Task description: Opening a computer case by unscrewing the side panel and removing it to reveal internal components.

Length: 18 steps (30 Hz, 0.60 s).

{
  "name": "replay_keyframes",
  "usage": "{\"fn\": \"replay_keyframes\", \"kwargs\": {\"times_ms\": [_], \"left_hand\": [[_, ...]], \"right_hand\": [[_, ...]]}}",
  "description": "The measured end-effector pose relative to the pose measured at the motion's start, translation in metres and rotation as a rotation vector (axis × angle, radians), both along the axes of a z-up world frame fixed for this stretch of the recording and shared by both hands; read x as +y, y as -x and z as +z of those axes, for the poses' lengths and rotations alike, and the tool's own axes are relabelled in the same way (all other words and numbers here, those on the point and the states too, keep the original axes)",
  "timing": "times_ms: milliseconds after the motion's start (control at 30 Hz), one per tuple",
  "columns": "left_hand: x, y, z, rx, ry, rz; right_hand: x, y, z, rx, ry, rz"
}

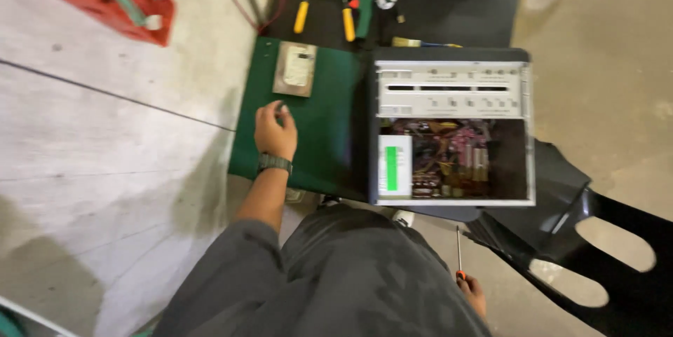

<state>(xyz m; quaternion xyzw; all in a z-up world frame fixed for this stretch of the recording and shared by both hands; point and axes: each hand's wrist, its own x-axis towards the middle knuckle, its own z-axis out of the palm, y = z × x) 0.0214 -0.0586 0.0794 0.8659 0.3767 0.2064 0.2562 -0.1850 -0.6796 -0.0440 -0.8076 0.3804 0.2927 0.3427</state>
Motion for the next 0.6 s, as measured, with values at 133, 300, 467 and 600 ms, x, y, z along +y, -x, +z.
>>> {"fn": "replay_keyframes", "kwargs": {"times_ms": [133,300,467,600], "left_hand": [[-0.099,-0.017,0.105,-0.256,-0.078,-0.714],[-0.179,-0.015,0.122,0.439,-0.418,-1.214],[-0.200,-0.017,0.157,0.840,-0.457,-1.189],[-0.217,-0.010,0.155,0.887,-0.569,-1.153]], "right_hand": [[-0.066,-0.005,-0.026,0.031,0.008,0.022],[-0.093,-0.062,-0.007,0.238,0.102,0.029],[-0.110,-0.096,-0.011,0.181,0.058,0.108],[-0.101,-0.120,-0.005,0.214,0.039,0.173]]}}
